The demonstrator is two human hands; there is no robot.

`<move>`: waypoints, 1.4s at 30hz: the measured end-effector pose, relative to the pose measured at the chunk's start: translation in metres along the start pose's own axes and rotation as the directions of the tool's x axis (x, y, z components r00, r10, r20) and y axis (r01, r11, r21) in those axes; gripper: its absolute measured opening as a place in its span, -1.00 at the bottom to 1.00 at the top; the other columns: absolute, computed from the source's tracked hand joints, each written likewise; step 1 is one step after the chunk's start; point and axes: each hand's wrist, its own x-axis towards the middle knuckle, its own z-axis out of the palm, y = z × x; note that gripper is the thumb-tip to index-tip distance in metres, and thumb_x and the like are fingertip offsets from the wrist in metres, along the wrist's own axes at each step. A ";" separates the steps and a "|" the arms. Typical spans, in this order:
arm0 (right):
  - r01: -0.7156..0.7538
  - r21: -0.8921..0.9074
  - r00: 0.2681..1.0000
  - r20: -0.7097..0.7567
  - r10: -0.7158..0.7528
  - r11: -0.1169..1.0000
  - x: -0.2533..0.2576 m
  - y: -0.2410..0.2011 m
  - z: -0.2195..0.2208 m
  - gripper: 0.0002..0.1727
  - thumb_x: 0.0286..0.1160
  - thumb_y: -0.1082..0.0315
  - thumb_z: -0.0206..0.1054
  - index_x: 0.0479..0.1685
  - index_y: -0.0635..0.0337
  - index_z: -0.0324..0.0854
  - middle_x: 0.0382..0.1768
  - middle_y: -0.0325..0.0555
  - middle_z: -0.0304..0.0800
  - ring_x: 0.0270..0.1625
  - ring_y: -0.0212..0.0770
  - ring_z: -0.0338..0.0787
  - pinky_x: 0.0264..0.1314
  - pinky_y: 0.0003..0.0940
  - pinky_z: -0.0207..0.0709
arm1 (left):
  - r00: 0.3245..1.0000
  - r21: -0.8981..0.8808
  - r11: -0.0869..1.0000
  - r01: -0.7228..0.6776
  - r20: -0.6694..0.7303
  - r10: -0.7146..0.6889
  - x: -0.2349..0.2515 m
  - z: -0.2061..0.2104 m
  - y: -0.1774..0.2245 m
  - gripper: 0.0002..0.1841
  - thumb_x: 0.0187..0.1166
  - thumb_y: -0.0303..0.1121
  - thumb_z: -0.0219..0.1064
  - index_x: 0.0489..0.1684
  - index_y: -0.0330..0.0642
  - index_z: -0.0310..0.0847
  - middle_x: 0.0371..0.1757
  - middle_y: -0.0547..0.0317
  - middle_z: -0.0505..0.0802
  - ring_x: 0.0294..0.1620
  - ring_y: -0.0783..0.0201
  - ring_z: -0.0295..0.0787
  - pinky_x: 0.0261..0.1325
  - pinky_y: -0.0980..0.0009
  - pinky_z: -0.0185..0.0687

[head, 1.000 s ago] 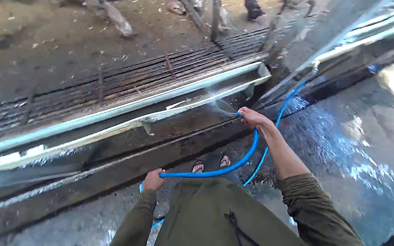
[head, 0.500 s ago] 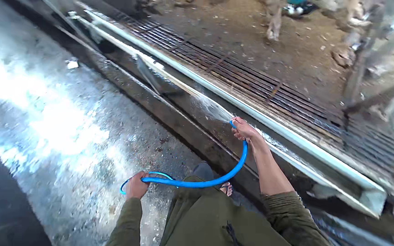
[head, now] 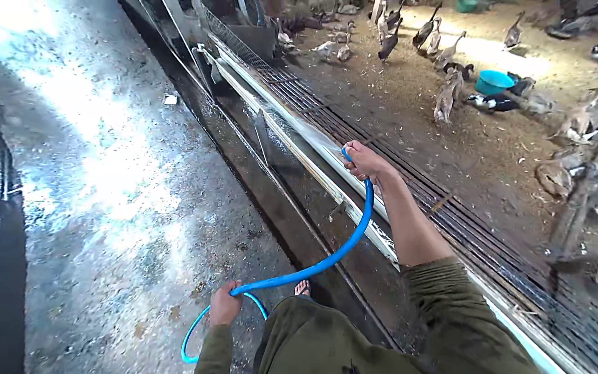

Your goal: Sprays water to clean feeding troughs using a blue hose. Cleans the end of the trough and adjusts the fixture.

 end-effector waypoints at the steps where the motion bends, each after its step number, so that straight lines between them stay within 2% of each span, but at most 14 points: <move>1: 0.017 -0.018 1.000 0.006 -0.017 1.000 0.007 -0.011 -0.003 -0.63 0.98 0.06 -0.26 0.52 -0.08 0.21 -0.44 -0.26 0.40 -0.70 -0.45 0.17 -0.71 -0.54 0.08 | 1.000 -0.005 1.000 -0.010 0.009 0.010 0.008 -0.001 0.005 -0.79 0.61 -0.35 0.35 -0.06 -0.34 0.80 -0.04 -0.32 0.87 0.14 -0.28 0.80 0.28 -0.27 0.57; 5: 0.090 -0.092 0.996 0.002 -0.090 0.992 0.021 -0.062 -0.007 -0.65 0.98 0.07 -0.25 0.48 -0.08 0.24 -0.38 -0.24 0.44 -0.72 -0.46 0.15 -0.73 -0.56 0.07 | 0.999 -0.004 0.999 -0.041 0.020 0.041 0.038 -0.011 0.028 -0.74 0.69 -0.30 0.30 -0.02 -0.35 0.78 -0.02 -0.33 0.87 0.15 -0.26 0.82 0.30 -0.25 0.59; 10: 0.158 -0.114 0.987 -0.023 -0.162 0.981 0.039 -0.116 0.000 -0.67 0.98 0.09 -0.24 0.47 -0.07 0.26 -0.37 -0.24 0.45 -0.72 -0.47 0.14 -0.73 -0.57 0.06 | 0.996 0.010 0.996 -0.090 0.003 0.090 0.070 -0.032 0.043 -0.67 0.76 -0.24 0.18 -0.09 -0.34 0.76 -0.05 -0.31 0.87 0.13 -0.26 0.82 0.26 -0.24 0.58; 16: 0.225 -0.068 0.973 -0.043 -0.228 0.972 0.063 -0.160 0.012 -0.69 0.98 0.11 -0.24 0.43 -0.07 0.25 -0.41 -0.28 0.44 -0.74 -0.50 0.12 -0.77 -0.62 0.05 | 0.993 -0.026 0.993 -0.117 0.022 0.118 0.098 -0.045 0.045 -0.69 0.74 -0.25 0.23 -0.13 -0.35 0.77 -0.09 -0.30 0.87 0.08 -0.23 0.83 0.23 -0.21 0.60; 19: 0.233 -0.052 0.970 -0.054 -0.236 0.971 0.072 -0.176 0.019 -0.70 0.98 0.11 -0.24 0.42 -0.08 0.26 -0.40 -0.27 0.41 -0.74 -0.49 0.14 -0.77 -0.61 0.06 | 0.991 -0.036 0.992 -0.117 0.065 0.119 0.107 -0.049 0.048 -0.73 0.69 -0.29 0.26 -0.08 -0.35 0.78 -0.05 -0.30 0.87 0.12 -0.23 0.82 0.26 -0.20 0.59; 22: 0.248 -0.044 0.966 -0.057 -0.250 0.968 0.081 -0.185 0.023 -0.71 0.98 0.11 -0.23 0.40 -0.07 0.26 -0.40 -0.26 0.42 -0.75 -0.49 0.14 -0.78 -0.61 0.06 | 0.987 -0.050 0.993 -0.104 0.114 0.109 0.116 -0.051 0.050 -0.75 0.64 -0.30 0.29 -0.02 -0.29 0.79 -0.01 -0.26 0.88 0.14 -0.21 0.81 0.28 -0.20 0.60; 26: 0.244 -0.054 0.968 -0.052 -0.247 0.968 0.090 -0.192 0.023 -0.71 0.98 0.10 -0.25 0.38 -0.08 0.26 -0.39 -0.26 0.43 -0.75 -0.50 0.12 -0.79 -0.62 0.05 | 0.984 -0.063 0.991 -0.115 0.133 0.122 0.126 -0.051 0.052 -0.77 0.63 -0.31 0.30 -0.07 -0.29 0.80 -0.04 -0.25 0.88 0.12 -0.20 0.82 0.26 -0.18 0.60; 29: 0.222 -0.082 0.966 -0.115 -0.231 0.972 0.093 -0.194 0.019 -0.70 0.99 0.10 -0.27 0.40 -0.08 0.25 -0.37 -0.26 0.41 -0.73 -0.49 0.12 -0.77 -0.61 0.04 | 0.977 -0.060 0.988 -0.143 0.152 0.151 0.133 -0.050 0.053 -0.77 0.61 -0.32 0.31 -0.10 -0.30 0.79 -0.08 -0.23 0.87 0.09 -0.18 0.82 0.24 -0.17 0.60; 34: 0.173 -0.116 0.944 -0.263 -0.199 0.978 0.100 -0.195 0.002 -0.70 0.98 0.17 -0.23 0.43 0.00 0.25 -0.41 -0.23 0.45 -0.68 -0.43 0.33 -0.66 -0.56 0.26 | 0.961 -0.074 0.981 -0.178 0.199 0.190 0.137 -0.054 0.067 -0.75 0.65 -0.29 0.29 -0.10 -0.31 0.78 -0.09 -0.24 0.87 0.07 -0.18 0.81 0.24 -0.16 0.59; 39: 0.132 -0.206 0.936 -0.296 -0.190 0.970 0.104 -0.194 -0.007 -0.68 0.97 0.21 -0.21 0.49 0.04 0.22 -0.42 -0.23 0.42 -0.70 -0.45 0.23 -0.69 -0.55 0.16 | 0.939 -0.058 0.965 -0.256 0.223 0.263 0.131 -0.060 0.085 -0.67 0.74 -0.23 0.20 -0.09 -0.36 0.78 -0.08 -0.28 0.86 0.09 -0.19 0.81 0.26 -0.17 0.57; 42: 0.130 -0.266 0.923 -0.320 -0.215 0.955 0.107 -0.193 -0.014 -0.64 0.96 0.18 -0.22 0.55 0.04 0.23 -0.40 -0.20 0.43 -0.66 -0.38 0.28 -0.63 -0.46 0.24 | 0.931 -0.066 0.956 -0.287 0.216 0.295 0.126 -0.061 0.089 -0.64 0.74 -0.20 0.20 -0.18 -0.37 0.76 -0.18 -0.26 0.85 -0.01 -0.20 0.81 0.16 -0.18 0.60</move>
